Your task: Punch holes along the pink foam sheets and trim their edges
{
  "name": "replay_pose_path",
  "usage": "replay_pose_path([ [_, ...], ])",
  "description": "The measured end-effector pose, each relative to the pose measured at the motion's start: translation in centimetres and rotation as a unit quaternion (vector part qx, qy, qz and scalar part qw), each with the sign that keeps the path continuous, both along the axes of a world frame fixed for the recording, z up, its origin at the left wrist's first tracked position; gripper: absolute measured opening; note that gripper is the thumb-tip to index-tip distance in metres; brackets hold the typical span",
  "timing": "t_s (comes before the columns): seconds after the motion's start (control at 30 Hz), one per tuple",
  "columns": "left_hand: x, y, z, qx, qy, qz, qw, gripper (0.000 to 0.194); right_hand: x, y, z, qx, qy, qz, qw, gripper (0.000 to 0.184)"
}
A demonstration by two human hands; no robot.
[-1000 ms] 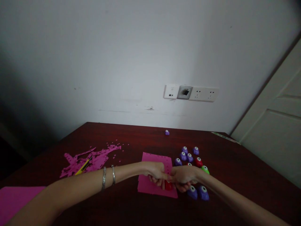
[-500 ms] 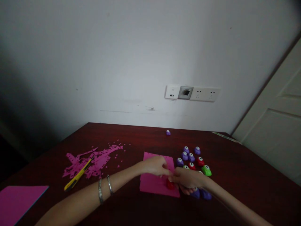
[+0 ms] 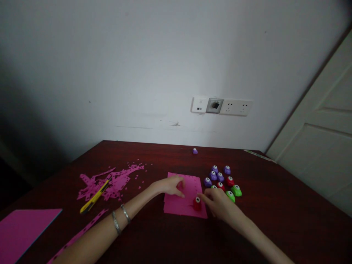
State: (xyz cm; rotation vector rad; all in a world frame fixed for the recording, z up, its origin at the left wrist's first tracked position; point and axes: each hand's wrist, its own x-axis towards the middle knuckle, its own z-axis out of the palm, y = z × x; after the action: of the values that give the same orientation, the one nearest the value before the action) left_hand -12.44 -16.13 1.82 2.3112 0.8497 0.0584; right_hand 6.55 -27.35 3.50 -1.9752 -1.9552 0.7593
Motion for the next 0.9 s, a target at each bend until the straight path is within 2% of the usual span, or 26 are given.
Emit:
replay_pose_path([
  [0.1,-0.2,-0.1,-0.1,0.01,-0.007,-0.003,1.0,0.039,-0.4,-0.6,-0.3,0.06,-0.083,-0.002,0.995,0.039],
  [0.2,-0.2,-0.2,-0.2,0.02,-0.014,-0.008,1.0,0.035,-1.0,-1.2,-0.9,0.067,-0.117,0.013,0.991,0.041],
  [0.53,-0.3,-0.4,0.0,0.016,-0.013,-0.005,1.0,0.033,-1.6,-1.6,-1.8,0.059,-0.11,0.018,0.992,0.029],
  [0.9,-0.4,-0.1,-0.3,0.017,-0.02,-0.015,1.0,0.035,-1.9,-2.5,-1.5,0.064,-0.087,0.003,0.994,0.023],
])
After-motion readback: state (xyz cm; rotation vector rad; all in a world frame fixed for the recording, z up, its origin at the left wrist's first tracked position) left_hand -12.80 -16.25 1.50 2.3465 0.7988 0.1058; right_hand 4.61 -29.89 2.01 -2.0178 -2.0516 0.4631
